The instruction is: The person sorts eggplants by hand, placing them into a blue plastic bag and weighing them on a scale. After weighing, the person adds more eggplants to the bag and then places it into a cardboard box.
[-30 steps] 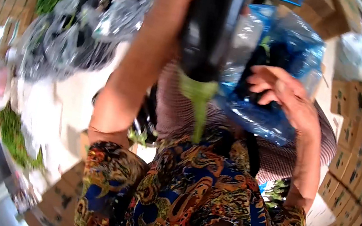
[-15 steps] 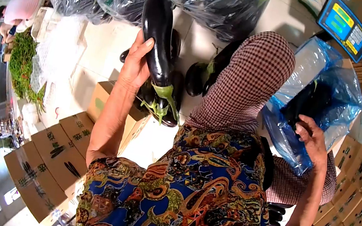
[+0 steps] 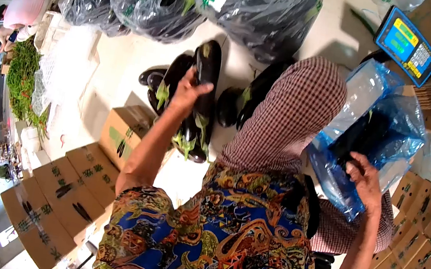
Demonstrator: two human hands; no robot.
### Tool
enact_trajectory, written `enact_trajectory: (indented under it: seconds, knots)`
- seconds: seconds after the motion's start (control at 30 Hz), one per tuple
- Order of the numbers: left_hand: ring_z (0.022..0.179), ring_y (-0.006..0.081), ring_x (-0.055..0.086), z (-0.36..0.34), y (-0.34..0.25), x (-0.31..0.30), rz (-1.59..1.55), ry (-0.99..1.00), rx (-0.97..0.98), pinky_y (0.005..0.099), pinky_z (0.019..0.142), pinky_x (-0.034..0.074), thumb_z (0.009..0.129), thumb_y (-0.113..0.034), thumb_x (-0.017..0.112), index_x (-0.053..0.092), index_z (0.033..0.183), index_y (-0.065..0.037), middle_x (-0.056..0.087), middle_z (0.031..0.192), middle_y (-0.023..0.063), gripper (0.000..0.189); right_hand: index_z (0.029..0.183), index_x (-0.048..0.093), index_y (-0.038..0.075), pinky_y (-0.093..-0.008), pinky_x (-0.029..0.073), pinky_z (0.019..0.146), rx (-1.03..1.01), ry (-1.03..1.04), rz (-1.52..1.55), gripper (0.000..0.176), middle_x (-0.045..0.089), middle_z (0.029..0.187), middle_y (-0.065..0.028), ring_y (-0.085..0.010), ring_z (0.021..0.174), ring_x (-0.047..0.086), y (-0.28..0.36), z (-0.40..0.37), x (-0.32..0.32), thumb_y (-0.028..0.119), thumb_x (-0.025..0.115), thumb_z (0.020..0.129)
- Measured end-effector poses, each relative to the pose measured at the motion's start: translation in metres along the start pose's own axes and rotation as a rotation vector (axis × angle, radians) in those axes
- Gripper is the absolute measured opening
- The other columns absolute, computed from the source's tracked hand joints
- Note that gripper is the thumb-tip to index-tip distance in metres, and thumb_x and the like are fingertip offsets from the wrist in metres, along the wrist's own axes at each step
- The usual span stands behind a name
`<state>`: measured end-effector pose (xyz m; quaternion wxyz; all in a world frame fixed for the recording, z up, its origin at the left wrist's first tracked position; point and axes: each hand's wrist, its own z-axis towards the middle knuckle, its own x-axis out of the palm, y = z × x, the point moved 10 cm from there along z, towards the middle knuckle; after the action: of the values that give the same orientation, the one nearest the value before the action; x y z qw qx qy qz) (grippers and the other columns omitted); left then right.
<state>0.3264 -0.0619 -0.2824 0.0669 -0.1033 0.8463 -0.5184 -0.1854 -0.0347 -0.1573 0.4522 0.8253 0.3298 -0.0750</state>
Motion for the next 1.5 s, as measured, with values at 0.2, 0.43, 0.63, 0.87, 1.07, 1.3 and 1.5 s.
enact_trajectory:
  seconds: [0.2, 0.43, 0.63, 0.87, 1.07, 1.3, 1.5]
  knots:
    - [0.118, 0.0300, 0.053, 0.035, 0.117, -0.005, 0.406, -0.191, -0.064, 0.0384, 0.095, 0.045, 0.079, -0.013, 0.077, 0.042, 0.138, -0.005, 0.050, 0.136, 0.0159, 0.069, 0.117, 0.060, -0.003, -0.0302, 0.051, 0.076, -0.069, -0.118, -0.090, 0.032, 0.069, 0.091, -0.0140, -0.0189, 0.082, 0.065, 0.039, 0.007, -0.013, 0.011, 0.064, 0.088]
    - [0.110, 0.0399, 0.051, 0.024, 0.026, 0.020, 0.866, -0.302, 0.455, 0.0429, 0.097, 0.041, 0.081, -0.016, 0.069, 0.045, 0.130, 0.005, 0.054, 0.117, 0.0233, 0.058, 0.113, 0.060, -0.003, -0.0310, 0.051, 0.071, -0.316, -0.249, -0.227, 0.029, 0.065, 0.103, -0.0132, -0.0188, 0.082, 0.062, 0.139, 0.050, -0.028, 0.009, 0.064, 0.086]
    - [0.119, 0.0290, 0.050, 0.013, -0.227, 0.060, 0.637, -0.234, 0.905, 0.0386, 0.100, 0.040, 0.086, -0.008, 0.064, 0.045, 0.136, -0.004, 0.052, 0.129, 0.0159, 0.054, 0.122, 0.057, 0.008, -0.0311, 0.052, 0.071, -0.553, -0.182, -0.225, 0.046, 0.050, 0.136, -0.0093, -0.0219, 0.085, 0.062, 0.241, 0.107, 0.004, -0.002, 0.068, 0.078]
    - [0.115, 0.0372, 0.051, 0.115, -0.260, 0.122, 1.106, 0.181, 0.564, 0.0423, 0.092, 0.043, 0.083, -0.030, 0.071, 0.046, 0.135, -0.004, 0.055, 0.126, 0.0236, 0.063, 0.141, 0.038, 0.015, -0.0418, 0.054, 0.074, -1.043, -0.125, -0.690, 0.083, 0.029, 0.152, -0.0101, -0.0339, 0.095, 0.063, 0.341, 0.161, 0.064, -0.003, 0.073, 0.069]
    - [0.098, 0.0326, 0.062, 0.121, -0.189, 0.124, 1.195, 0.565, 0.490, 0.0401, 0.076, 0.050, 0.086, -0.020, 0.065, 0.054, 0.128, -0.008, 0.059, 0.116, 0.0189, 0.046, 0.097, 0.056, 0.005, -0.0429, 0.051, 0.067, -0.808, -0.066, -0.902, 0.019, 0.056, 0.105, -0.0108, -0.0346, 0.084, 0.062, 0.277, 0.232, 0.072, 0.001, 0.059, 0.079]
    - [0.088, 0.0364, 0.062, 0.066, -0.201, 0.121, 1.585, 0.444, 0.280, 0.0458, 0.080, 0.048, 0.093, -0.044, 0.049, 0.070, 0.096, -0.007, 0.062, 0.100, 0.0141, 0.042, 0.092, 0.057, 0.005, -0.0425, 0.051, 0.065, -0.996, -0.146, -0.676, 0.010, 0.057, 0.098, -0.0091, -0.0318, 0.082, 0.062, 0.289, 0.214, 0.070, 0.002, 0.054, 0.083]
    - [0.077, 0.0331, 0.061, 0.022, -0.221, 0.149, 1.597, 0.558, 0.982, 0.0443, 0.073, 0.048, 0.089, -0.028, 0.058, 0.071, 0.089, -0.008, 0.064, 0.088, 0.0140, 0.024, 0.095, 0.059, 0.006, -0.0401, 0.052, 0.068, -0.912, -0.136, -0.702, 0.022, 0.056, 0.094, -0.0084, -0.0286, 0.085, 0.062, 0.283, 0.223, 0.079, -0.001, 0.057, 0.074]
